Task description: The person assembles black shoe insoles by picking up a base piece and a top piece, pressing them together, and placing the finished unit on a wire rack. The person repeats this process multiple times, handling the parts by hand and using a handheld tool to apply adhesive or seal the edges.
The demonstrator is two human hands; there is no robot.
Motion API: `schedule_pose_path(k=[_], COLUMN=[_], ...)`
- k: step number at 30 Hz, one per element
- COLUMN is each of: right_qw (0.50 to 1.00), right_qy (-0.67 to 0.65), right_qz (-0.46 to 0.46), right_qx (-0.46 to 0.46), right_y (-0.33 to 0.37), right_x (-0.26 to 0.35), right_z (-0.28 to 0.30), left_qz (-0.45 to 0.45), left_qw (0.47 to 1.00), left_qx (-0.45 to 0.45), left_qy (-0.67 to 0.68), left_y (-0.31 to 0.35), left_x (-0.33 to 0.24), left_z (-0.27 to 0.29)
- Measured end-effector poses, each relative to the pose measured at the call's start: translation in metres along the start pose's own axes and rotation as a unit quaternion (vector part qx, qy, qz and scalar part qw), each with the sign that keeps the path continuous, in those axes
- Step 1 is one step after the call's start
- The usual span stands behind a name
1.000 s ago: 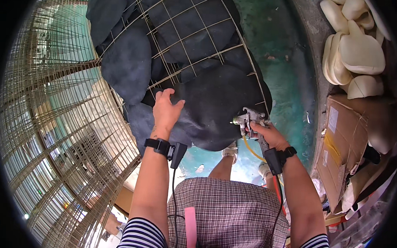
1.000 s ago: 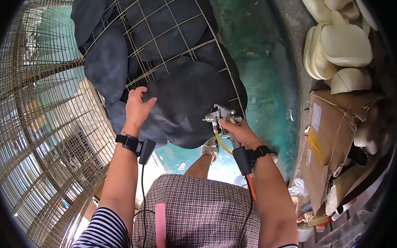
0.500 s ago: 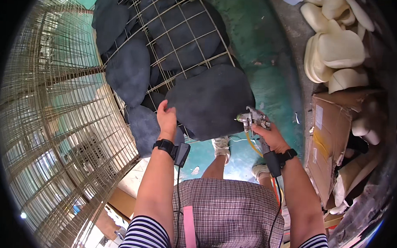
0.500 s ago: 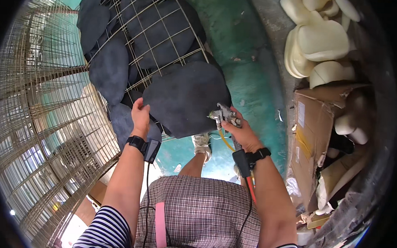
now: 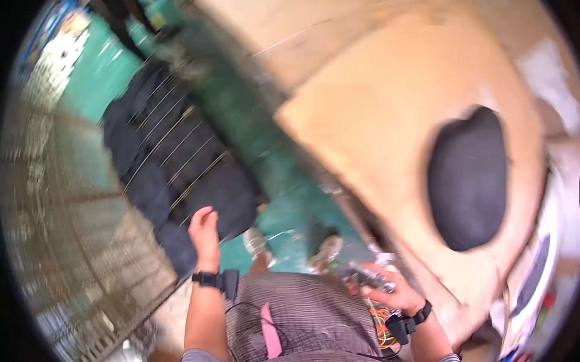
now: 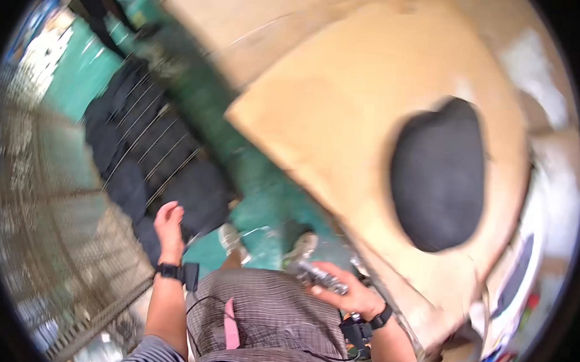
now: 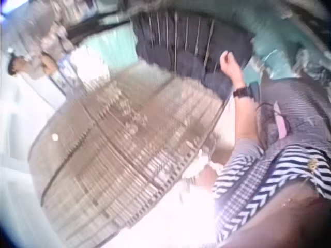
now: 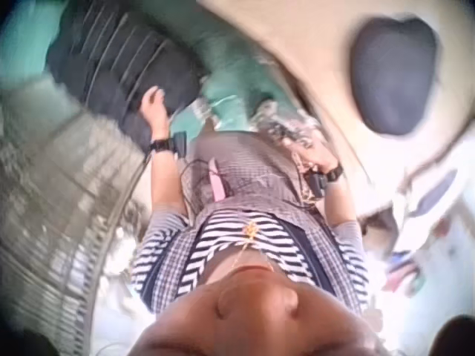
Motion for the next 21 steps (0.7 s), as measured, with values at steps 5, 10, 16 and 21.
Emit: schedule_pose_path(k=[5, 10, 16, 21], right_qw=[0.980, 0.897, 0.819, 0.817], right_qy=[-0.101, -0.120, -0.151, -0.183], right_qz=[0.081, 0.247, 0.271, 0.258], right_qx=[-0.152, -0.347, -0.482, -0.482], right_y=[0.160, 0.277, 0.337, 0.342], right_x=[0.035, 0.007, -0.019, -0.049], right_z=[0.000, 0.016, -0.001, 0.010], left_qz=[-0.175, -0.419, -0.395, -0.442], left_qw=[0.968, 0.852, 0.807, 0.831], left_qx=[0.177, 0.275, 0.224, 0.164], left_qy=[-0.002, -0.151, -0.377, -0.295], left_y=[0.115, 0.203, 0.231, 0.237], left_x=[-0.172, -0.237, -0.236, -0.223], left_z=[-0.134, -0.270, -0.338, -0.348])
Point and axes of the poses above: each hand's wrist, its own y-axis away from the middle knuckle, its own z-axis out of the back of the hand, x = y × z, the point moved 1 cm from there along -y, towards the middle knuckle, and after that the axes turned 3 degrees about -y, right-handed, at the moved point
